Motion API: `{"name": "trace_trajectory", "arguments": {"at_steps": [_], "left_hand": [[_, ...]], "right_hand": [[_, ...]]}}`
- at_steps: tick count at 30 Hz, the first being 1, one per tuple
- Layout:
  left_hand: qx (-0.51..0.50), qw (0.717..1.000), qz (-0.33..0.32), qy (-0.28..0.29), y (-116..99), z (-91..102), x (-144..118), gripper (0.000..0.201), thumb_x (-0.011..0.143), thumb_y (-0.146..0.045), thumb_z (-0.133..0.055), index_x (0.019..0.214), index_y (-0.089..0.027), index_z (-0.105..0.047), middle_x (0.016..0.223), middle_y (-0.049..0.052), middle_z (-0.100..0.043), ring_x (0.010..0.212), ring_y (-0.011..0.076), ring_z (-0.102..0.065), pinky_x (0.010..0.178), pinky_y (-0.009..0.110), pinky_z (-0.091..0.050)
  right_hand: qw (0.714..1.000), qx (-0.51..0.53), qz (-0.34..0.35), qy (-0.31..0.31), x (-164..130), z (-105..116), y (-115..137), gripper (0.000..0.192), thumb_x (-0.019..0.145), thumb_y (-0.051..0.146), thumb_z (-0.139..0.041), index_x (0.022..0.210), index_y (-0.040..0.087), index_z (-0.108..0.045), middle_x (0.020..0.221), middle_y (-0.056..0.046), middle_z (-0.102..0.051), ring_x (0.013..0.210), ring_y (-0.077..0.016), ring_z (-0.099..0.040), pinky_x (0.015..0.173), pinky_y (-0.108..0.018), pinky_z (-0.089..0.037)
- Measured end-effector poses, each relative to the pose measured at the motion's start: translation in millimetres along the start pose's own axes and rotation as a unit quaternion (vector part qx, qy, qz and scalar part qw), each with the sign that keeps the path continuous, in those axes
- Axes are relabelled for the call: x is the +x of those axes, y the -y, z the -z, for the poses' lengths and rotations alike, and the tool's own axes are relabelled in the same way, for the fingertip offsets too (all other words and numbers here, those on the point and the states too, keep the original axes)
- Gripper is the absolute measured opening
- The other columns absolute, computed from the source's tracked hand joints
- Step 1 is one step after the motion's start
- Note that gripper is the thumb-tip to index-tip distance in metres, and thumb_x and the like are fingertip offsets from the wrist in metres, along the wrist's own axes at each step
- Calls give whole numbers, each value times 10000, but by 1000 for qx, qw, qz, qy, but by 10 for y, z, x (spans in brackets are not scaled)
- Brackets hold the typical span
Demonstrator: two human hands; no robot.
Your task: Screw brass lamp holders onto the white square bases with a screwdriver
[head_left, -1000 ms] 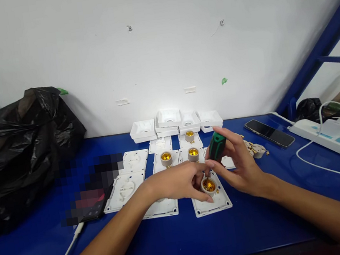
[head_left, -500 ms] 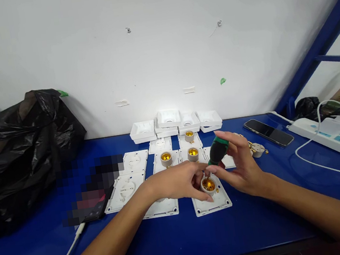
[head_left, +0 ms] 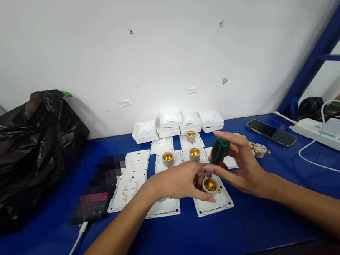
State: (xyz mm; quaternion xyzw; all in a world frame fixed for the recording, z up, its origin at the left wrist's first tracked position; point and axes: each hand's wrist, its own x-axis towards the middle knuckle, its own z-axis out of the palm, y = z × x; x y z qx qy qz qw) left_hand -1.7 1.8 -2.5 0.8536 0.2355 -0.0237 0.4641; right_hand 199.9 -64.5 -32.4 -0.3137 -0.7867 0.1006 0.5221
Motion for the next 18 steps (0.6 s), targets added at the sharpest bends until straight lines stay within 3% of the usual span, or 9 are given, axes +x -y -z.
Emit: {"name": "trace_trajectory", "arguments": {"at_steps": [3, 8, 13, 18], "left_hand": [[-1, 1000, -3, 2, -8, 0, 1, 368, 731, -433, -812, 874, -207, -559, 732, -46, -578, 634, 122, -546, 558, 275, -392], [-5, 1000, 7, 3, -26, -2, -2, 373, 729, -442, -811, 853, -206, -551, 702, -57, -556, 612, 116, -522, 560, 279, -386], [5, 1000, 7, 3, -22, 1, -4, 372, 738, -453, -799, 863, -206, -551, 734, -48, -568, 633, 120, -531, 567, 283, -382], [5, 1000, 17, 1, -18, -2, -7, 378, 726, -464, -804, 832, -209, -546, 728, -47, -554, 630, 121, -521, 560, 284, -383]], "right_hand": [[1000, 3, 18, -21, -4, 2, -1, 872, 846, 142, -767, 1541, 407, -312, 1312, -72, -541, 733, -142, -623, 501, -310, -604], [1000, 7, 2, 27, 11, 22, 25, 853, 909, 131, -675, 1584, 395, -227, 1339, -86, -557, 797, -172, -646, 596, -365, -633], [1000, -2, 14, -13, -23, 11, -16, 861, 859, 130, -746, 1546, 409, -309, 1380, -75, -524, 751, -138, -620, 510, -304, -586], [1000, -4, 9, 24, -11, 32, -4, 864, 895, 132, -697, 1582, 384, -237, 1363, -91, -547, 785, -157, -638, 564, -339, -599]]}}
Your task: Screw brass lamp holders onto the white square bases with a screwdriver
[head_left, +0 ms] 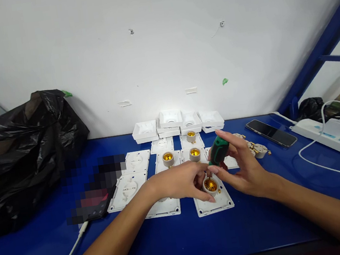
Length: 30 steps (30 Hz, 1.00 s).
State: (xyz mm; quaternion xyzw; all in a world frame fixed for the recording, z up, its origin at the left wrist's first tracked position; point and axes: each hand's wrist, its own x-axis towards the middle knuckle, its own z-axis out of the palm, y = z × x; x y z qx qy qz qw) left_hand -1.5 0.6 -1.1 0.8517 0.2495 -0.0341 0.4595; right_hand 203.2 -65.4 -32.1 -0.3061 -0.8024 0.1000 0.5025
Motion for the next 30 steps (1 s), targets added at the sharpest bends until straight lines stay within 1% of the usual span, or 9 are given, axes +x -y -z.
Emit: {"name": "trace_trajectory", "arguments": {"at_steps": [3, 5, 7, 13, 17, 23, 30], "left_hand": [[6, 1000, 6, 0, -12, 0, -3, 379, 732, -478, -798, 815, -211, -542, 716, -47, -546, 626, 123, -512, 559, 289, -376], [6, 1000, 11, 0, -22, 3, -6, 383, 725, -472, -806, 827, -213, -543, 727, -45, -557, 637, 126, -525, 567, 289, -384], [0, 1000, 12, 0, -29, 6, -10, 384, 719, -457, -816, 827, -215, -538, 737, -46, -570, 644, 125, -539, 575, 284, -398], [-8, 1000, 29, 7, -39, 10, -23, 378, 717, -455, -823, 817, -213, -551, 740, -52, -574, 668, 122, -553, 584, 274, -406], [-3, 999, 40, 11, -46, 16, -27, 400, 710, -480, -821, 837, -211, -554, 755, -50, -570, 673, 119, -544, 590, 273, -400], [-9, 1000, 29, 6, -36, 9, -22, 406, 708, -489, -821, 839, -206, -560, 739, -42, -575, 658, 126, -534, 573, 280, -384], [-9, 1000, 26, 3, -23, 2, -13, 411, 695, -502, -817, 789, -207, -547, 722, -36, -568, 651, 137, -527, 575, 294, -386]], "right_hand": [[1000, -4, -3, 11, 20, 6, 37, 853, 917, 126, -665, 1590, 384, -207, 1346, -99, -561, 825, -177, -660, 587, -355, -605], [1000, -4, 1, 12, 24, -1, 51, 851, 913, 122, -673, 1580, 395, -221, 1262, -83, -589, 804, -176, -661, 561, -342, -593], [1000, -3, 5, 5, 20, -10, 53, 864, 902, 119, -691, 1577, 392, -225, 1103, -47, -607, 761, -168, -650, 538, -329, -578], [1000, 7, 21, 6, 16, -11, 55, 840, 892, 120, -708, 1560, 369, -263, 953, -2, -586, 734, -165, -645, 534, -325, -567], [1000, 7, 25, 6, 32, -1, 67, 809, 902, 129, -696, 1554, 356, -274, 960, -2, -589, 729, -156, -633, 543, -321, -564], [999, -6, 36, 2, 40, -2, 67, 775, 916, 156, -682, 1547, 358, -280, 999, -9, -601, 699, -140, -594, 543, -313, -558], [1000, -7, 22, 4, 37, -2, 84, 745, 934, 174, -661, 1550, 367, -288, 948, -8, -594, 691, -153, -615, 531, -321, -568]]}}
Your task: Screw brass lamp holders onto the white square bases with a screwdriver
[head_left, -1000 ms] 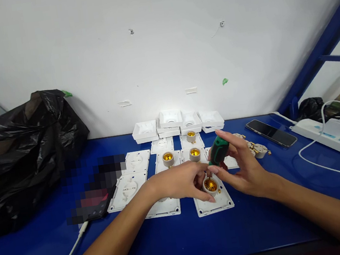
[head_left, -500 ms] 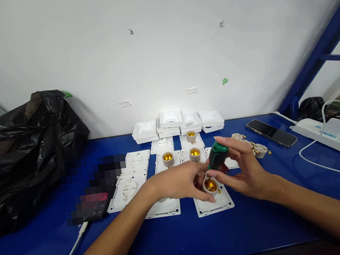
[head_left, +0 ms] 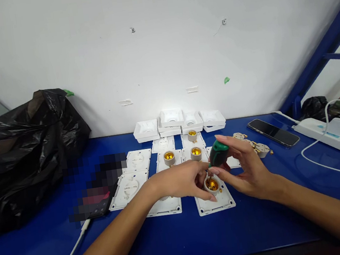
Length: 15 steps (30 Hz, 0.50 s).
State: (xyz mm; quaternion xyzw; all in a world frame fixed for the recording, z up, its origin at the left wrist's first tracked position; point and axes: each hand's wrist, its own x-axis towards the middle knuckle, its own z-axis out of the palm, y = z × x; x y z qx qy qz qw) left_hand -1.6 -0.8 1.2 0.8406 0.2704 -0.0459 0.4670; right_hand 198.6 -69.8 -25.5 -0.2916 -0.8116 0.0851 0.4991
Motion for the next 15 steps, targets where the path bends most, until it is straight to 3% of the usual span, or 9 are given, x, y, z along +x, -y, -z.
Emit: {"name": "trace_trajectory", "arguments": {"at_steps": [6, 15], "left_hand": [[12, 1000, 10, 4, -5, 7, 7, 416, 691, -508, -820, 765, -206, -543, 720, -29, -563, 652, 136, -516, 590, 301, -384], [14, 1000, 6, -2, 3, -2, 5, 413, 698, -498, -816, 816, -210, -545, 749, -36, -566, 658, 132, -518, 585, 296, -384]], "right_hand": [[1000, 9, -6, 5, -11, 2, -3, 785, 913, 127, -668, 1559, 363, -289, 940, -8, -611, 742, -174, -659, 539, -328, -569], [1000, 1, -17, -14, -28, -5, -32, 808, 890, 119, -694, 1549, 372, -303, 1113, -41, -609, 787, -165, -667, 517, -304, -554]]}}
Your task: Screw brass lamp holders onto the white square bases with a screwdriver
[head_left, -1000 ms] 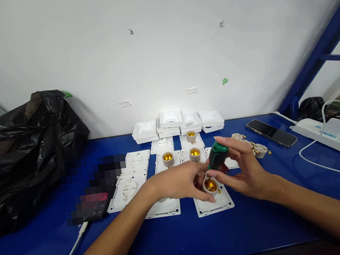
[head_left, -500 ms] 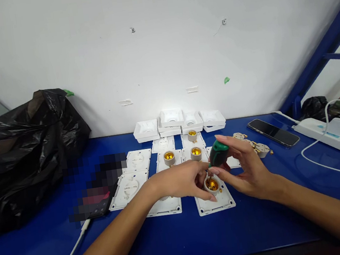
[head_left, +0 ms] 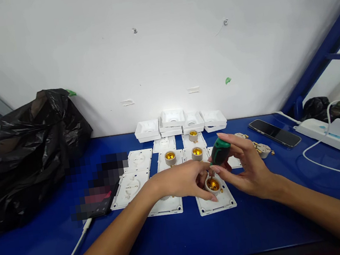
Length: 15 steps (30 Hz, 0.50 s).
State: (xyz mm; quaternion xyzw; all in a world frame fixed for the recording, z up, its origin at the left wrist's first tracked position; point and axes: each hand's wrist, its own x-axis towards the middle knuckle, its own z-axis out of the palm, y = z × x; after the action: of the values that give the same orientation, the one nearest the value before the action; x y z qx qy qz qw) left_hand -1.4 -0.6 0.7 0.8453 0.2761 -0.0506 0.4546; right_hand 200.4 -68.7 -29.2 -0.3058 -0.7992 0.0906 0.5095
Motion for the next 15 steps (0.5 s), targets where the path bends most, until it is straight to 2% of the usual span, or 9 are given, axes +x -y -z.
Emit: {"name": "trace_trajectory", "arguments": {"at_steps": [7, 12, 15], "left_hand": [[5, 1000, -7, 0, 2, -3, 4, 422, 705, -515, -815, 753, -210, -527, 707, -39, -561, 636, 128, -515, 581, 297, -376], [11, 1000, -13, -11, 11, -10, 9, 441, 694, -543, -813, 793, -211, -539, 738, -33, -572, 650, 131, -513, 586, 295, -368], [16, 1000, -13, -4, 10, -10, 13, 429, 710, -544, -802, 795, -208, -549, 724, -33, -566, 642, 129, -505, 579, 296, -356]], "right_hand": [[1000, 5, -7, 28, 5, 15, 21, 748, 930, 146, -638, 1559, 349, -289, 991, -22, -641, 707, -163, -638, 565, -342, -578], [1000, 7, 1, -8, 12, 19, 19, 756, 886, 121, -698, 1507, 388, -359, 1150, -42, -605, 732, -142, -629, 499, -292, -557], [1000, 9, -5, 10, 33, 18, 26, 793, 882, 117, -702, 1530, 378, -327, 1196, -52, -609, 712, -132, -626, 517, -303, -574]]}}
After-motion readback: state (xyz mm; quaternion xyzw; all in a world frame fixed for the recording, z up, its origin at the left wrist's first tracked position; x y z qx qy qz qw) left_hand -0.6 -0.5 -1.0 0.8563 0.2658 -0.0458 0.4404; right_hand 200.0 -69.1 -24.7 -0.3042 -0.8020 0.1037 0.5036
